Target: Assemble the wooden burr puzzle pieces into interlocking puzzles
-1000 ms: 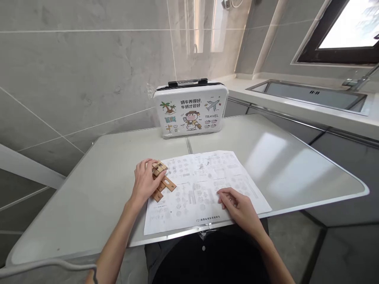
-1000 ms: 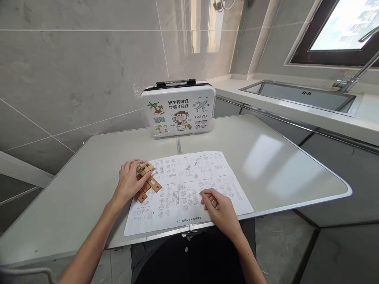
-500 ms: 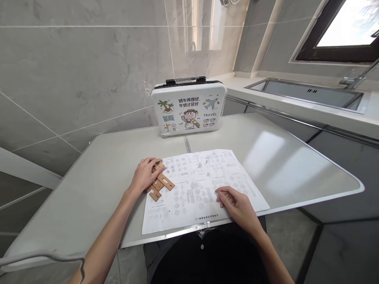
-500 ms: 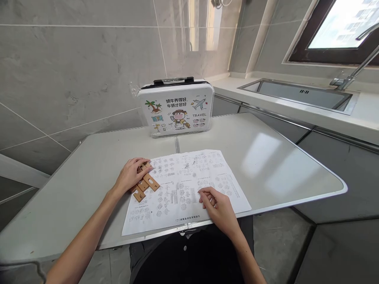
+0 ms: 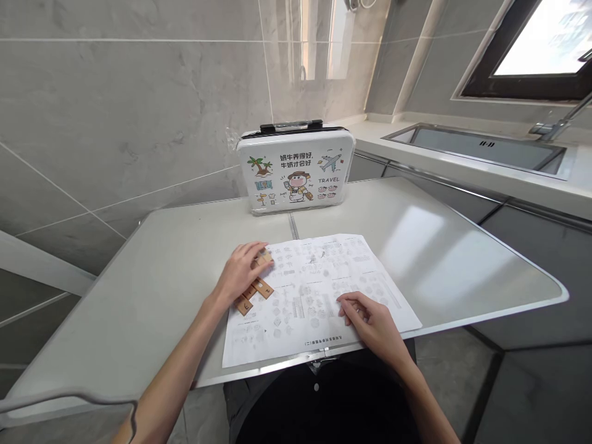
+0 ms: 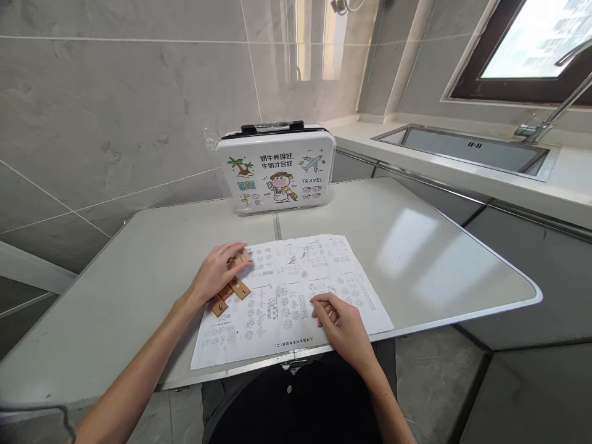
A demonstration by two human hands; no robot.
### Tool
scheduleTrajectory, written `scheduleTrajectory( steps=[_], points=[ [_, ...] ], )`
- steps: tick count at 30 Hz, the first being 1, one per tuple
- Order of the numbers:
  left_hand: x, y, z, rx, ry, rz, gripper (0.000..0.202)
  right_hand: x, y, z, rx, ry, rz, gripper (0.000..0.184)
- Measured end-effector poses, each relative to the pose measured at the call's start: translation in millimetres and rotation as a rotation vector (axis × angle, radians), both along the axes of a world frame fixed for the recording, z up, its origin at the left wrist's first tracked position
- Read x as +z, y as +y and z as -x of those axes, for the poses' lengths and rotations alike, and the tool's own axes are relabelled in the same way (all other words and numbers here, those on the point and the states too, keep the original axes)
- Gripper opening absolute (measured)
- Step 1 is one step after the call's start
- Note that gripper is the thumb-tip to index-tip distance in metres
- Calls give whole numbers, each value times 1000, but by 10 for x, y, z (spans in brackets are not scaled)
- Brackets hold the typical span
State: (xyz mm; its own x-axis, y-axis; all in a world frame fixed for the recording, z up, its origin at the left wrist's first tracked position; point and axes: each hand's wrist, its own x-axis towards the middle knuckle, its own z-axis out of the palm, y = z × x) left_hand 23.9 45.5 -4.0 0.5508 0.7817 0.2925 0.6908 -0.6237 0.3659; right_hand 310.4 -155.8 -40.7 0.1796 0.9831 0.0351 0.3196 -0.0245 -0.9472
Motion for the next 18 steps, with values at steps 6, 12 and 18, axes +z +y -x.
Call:
scheduleTrajectory(
  steps=[6, 12, 18],
  points=[
    [28, -476, -649, -347, -21, 137, 59, 1, 12, 2, 8, 3, -7, 36],
    [-85, -606, -965, -544, 7, 140, 61, 3, 29, 5, -8, 23, -18, 36],
    [-145, -637, -1019, -542, 25, 165, 73, -3, 39, 8, -19, 36, -25, 34]
  ],
)
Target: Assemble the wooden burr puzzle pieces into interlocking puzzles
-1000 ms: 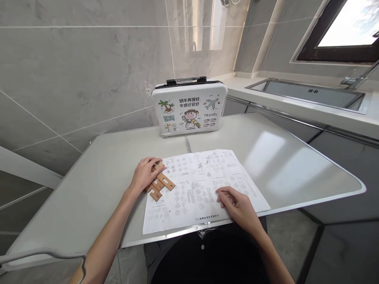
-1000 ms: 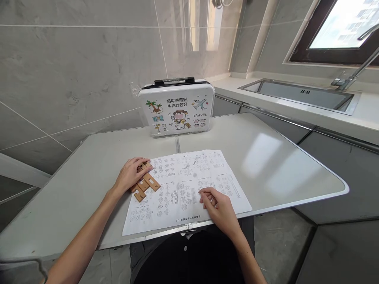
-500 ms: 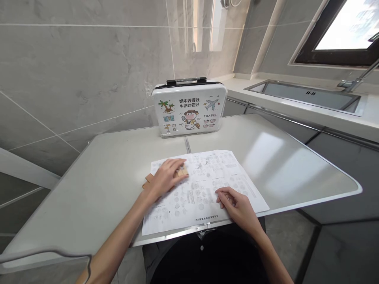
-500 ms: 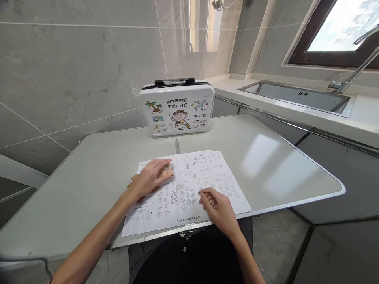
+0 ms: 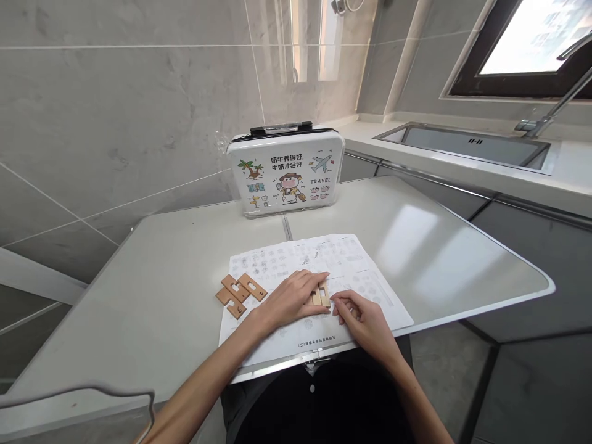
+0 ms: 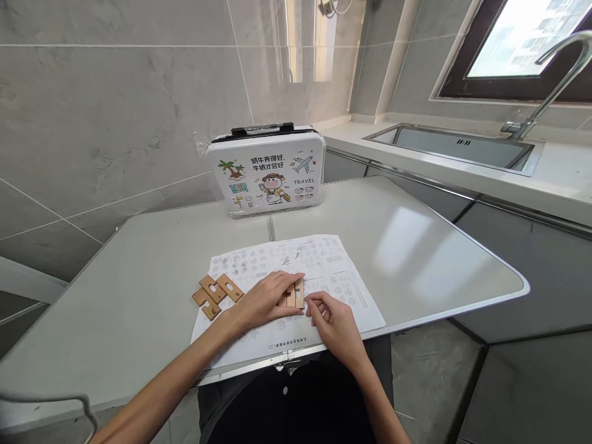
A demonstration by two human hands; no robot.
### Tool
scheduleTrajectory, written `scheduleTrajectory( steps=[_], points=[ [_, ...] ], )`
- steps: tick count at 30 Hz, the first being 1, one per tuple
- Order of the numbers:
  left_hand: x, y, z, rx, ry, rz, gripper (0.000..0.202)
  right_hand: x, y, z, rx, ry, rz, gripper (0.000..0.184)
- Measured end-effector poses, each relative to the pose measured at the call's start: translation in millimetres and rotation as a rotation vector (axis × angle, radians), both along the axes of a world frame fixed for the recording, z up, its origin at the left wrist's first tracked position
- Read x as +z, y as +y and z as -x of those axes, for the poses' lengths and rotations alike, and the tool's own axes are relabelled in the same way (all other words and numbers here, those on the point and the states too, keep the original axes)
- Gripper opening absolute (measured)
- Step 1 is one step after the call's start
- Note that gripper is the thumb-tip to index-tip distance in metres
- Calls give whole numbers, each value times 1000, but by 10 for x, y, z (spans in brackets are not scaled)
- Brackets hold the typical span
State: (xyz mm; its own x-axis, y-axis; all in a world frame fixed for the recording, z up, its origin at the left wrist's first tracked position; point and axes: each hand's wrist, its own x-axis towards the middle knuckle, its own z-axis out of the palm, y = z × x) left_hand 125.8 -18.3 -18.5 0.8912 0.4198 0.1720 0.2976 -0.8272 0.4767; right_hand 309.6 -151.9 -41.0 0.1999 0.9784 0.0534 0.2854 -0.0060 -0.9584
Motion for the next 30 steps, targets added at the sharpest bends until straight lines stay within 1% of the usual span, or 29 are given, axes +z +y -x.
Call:
scheduleTrajectory(
  steps=[5, 9, 12, 15, 17, 18, 20, 21, 22, 23, 25, 27, 30],
  points=[
    [2, 9, 61, -19, -24, 23, 82, -5, 1, 0, 11, -19, 8, 32],
    [23, 52, 151, 13, -75, -52, 92, 15, 9, -7, 17, -34, 45, 32],
    [27, 102, 226, 45, -87, -137, 87, 52, 33, -32, 38, -63, 90, 34],
    [15, 136, 294, 31, -93, -163, 77, 102, 84, -83, 99, -84, 147, 37],
    [8, 133, 328, 30, -108, -126, 75, 141, 136, -122, 150, -120, 187, 45],
    [8, 124, 342, 35, -121, -92, 76, 161, 166, -139, 177, -149, 207, 53],
    [20, 92, 363, 55, -151, 1, 76, 202, 232, -163, 235, -213, 250, 72],
    [30, 73, 370, 64, -163, 57, 75, 220, 265, -169, 263, -243, 271, 80],
    [42, 54, 375, 72, -172, 115, 75, 237, 296, -171, 286, -274, 285, 82],
    [54, 37, 378, 79, -179, 170, 73, 252, 323, -172, 302, -306, 292, 80],
    [74, 12, 379, 97, -193, 256, 71, 275, 362, -174, 308, -358, 282, 68],
    [80, 2, 371, 124, -218, 301, 70, 293, 377, -188, 282, -358, 256, 58],
    [61, 3, 346, 176, -295, 336, 70, 320, 367, -231, 227, -239, 206, 59]
  ],
)
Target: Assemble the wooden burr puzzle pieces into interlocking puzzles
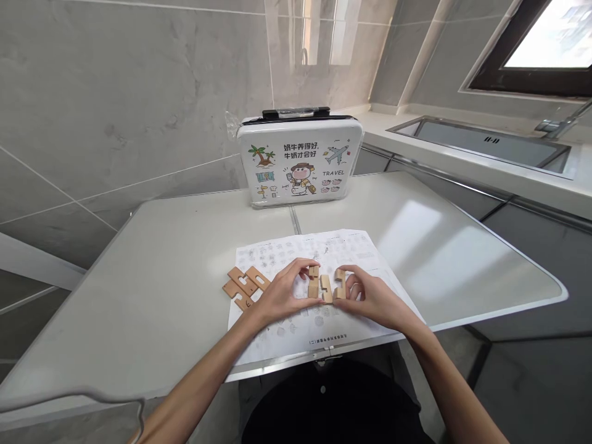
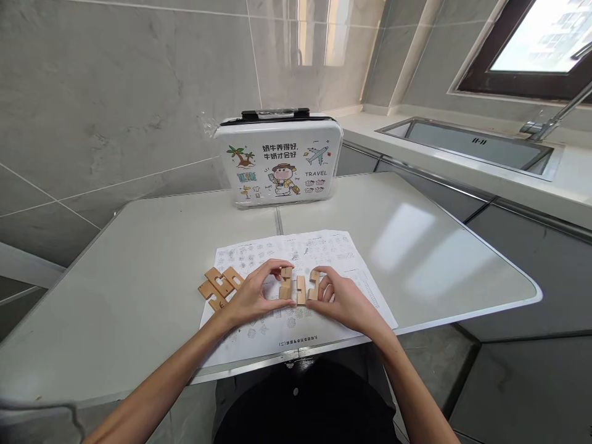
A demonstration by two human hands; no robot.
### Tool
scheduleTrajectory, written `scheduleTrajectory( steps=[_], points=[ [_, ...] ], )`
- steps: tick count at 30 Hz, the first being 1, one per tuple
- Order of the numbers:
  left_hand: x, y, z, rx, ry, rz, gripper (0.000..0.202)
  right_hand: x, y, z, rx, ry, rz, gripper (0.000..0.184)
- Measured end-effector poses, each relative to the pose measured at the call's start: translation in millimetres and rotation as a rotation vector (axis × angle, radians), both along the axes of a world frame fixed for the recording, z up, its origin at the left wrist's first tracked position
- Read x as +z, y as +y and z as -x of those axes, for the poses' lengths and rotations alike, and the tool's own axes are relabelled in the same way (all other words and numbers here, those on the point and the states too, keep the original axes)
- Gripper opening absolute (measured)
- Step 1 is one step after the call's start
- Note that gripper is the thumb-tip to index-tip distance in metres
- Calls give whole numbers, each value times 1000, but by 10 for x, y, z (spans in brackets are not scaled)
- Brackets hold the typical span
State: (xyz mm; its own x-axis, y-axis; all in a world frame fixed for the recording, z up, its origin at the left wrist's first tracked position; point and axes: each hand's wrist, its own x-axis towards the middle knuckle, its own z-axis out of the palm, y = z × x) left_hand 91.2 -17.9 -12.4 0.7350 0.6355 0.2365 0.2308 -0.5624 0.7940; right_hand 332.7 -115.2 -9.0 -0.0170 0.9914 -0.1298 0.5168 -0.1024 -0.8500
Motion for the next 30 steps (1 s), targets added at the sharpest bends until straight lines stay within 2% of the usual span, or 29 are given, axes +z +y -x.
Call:
scheduleTrajectory(
  steps=[3, 7, 11, 15, 18, 21, 26, 30],
  points=[
    [-26, 0, -28, 50, -100, 66, 68, 31, -11, -22, -11, 162, -46, 64],
    [-18, -16, -38, 42, -182, 269, 70, 88, 8, 30, 48, 250, -120, 67],
    [66, -41, -6, -37, -166, 440, 77, 203, 49, 89, 131, 152, -195, 63],
    [174, -60, 18, -176, -170, 531, 70, 402, 100, 101, 323, -77, -276, 57],
    [212, -60, 19, -252, -163, 515, 57, 573, 143, 120, 462, -248, -312, 53],
    [204, -45, 31, -233, -99, 431, 51, 697, 190, 156, 568, -359, -337, 54],
    [187, -30, 74, -203, 23, 364, 53, 749, 246, 201, 667, -435, -423, 50],
    [213, -47, 71, -234, 46, 345, 57, 775, 242, 219, 717, -487, -443, 50]
  ],
)
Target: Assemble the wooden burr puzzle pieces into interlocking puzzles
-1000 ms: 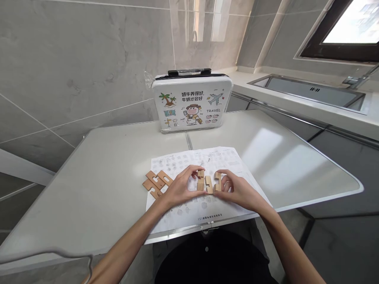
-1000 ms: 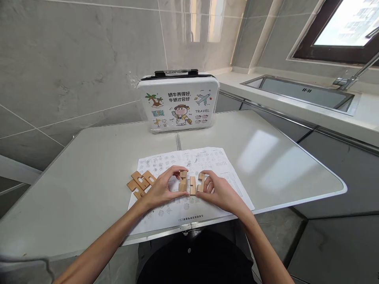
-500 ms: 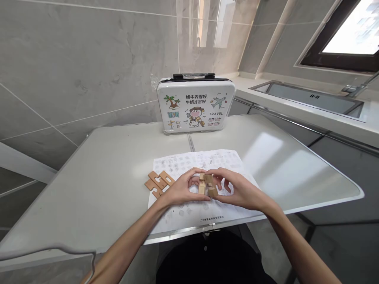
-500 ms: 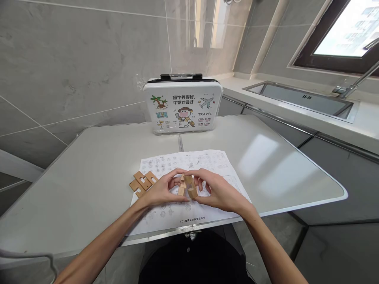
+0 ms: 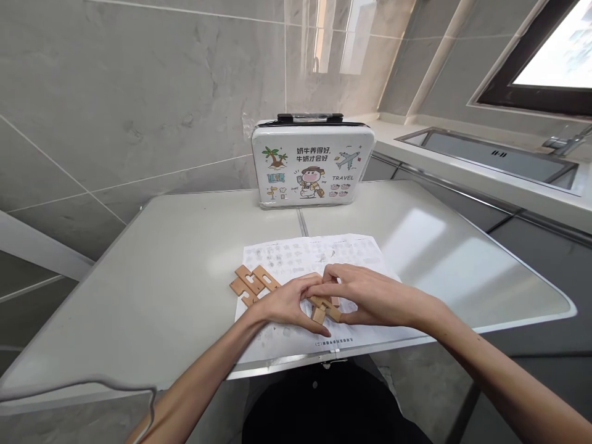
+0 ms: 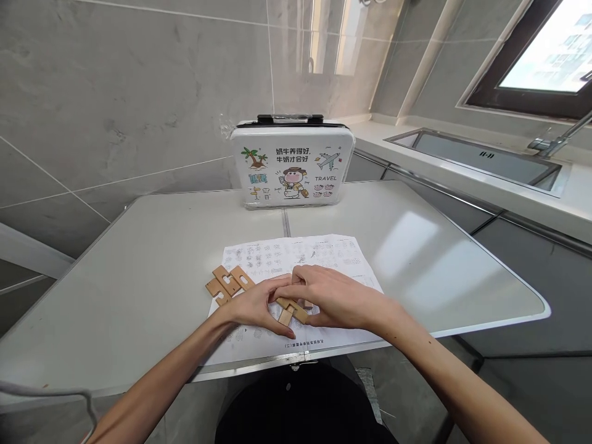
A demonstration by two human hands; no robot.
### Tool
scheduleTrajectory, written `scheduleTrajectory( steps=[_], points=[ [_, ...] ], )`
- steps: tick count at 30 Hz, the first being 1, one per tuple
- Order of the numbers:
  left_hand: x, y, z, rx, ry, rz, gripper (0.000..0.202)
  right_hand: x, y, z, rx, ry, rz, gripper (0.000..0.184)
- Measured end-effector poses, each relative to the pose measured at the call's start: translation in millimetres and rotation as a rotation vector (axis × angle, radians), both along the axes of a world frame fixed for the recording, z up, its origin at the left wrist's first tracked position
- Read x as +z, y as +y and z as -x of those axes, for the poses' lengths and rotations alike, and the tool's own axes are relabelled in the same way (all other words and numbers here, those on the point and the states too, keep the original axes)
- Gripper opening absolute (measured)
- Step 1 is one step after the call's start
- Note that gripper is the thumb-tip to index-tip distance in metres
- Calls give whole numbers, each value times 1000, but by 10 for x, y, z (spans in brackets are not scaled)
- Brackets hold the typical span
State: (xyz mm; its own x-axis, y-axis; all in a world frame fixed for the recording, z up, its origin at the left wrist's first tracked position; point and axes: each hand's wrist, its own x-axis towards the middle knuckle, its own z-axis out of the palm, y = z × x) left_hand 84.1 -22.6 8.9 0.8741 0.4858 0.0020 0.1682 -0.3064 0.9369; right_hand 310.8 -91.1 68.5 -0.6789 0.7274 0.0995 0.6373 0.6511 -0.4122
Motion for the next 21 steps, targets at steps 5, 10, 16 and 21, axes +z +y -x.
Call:
scheduleTrajectory(
  steps=[5, 10, 16, 21],
  points=[
    [4, -17, -34, -71, -42, 10, 58, 37, -25, 38, 53, -18, 16, 55],
    [-36, -21, -36, -36, 11, 16, 52, -47, -11, 95, 108, 4, -38, 51],
    [-55, 7, -17, 20, -67, 186, 61, -59, 3, 91, 43, 55, -82, 43],
    [-49, 69, -46, 118, -228, 407, 60, -103, 65, 47, -188, 190, -192, 46]
  ],
)
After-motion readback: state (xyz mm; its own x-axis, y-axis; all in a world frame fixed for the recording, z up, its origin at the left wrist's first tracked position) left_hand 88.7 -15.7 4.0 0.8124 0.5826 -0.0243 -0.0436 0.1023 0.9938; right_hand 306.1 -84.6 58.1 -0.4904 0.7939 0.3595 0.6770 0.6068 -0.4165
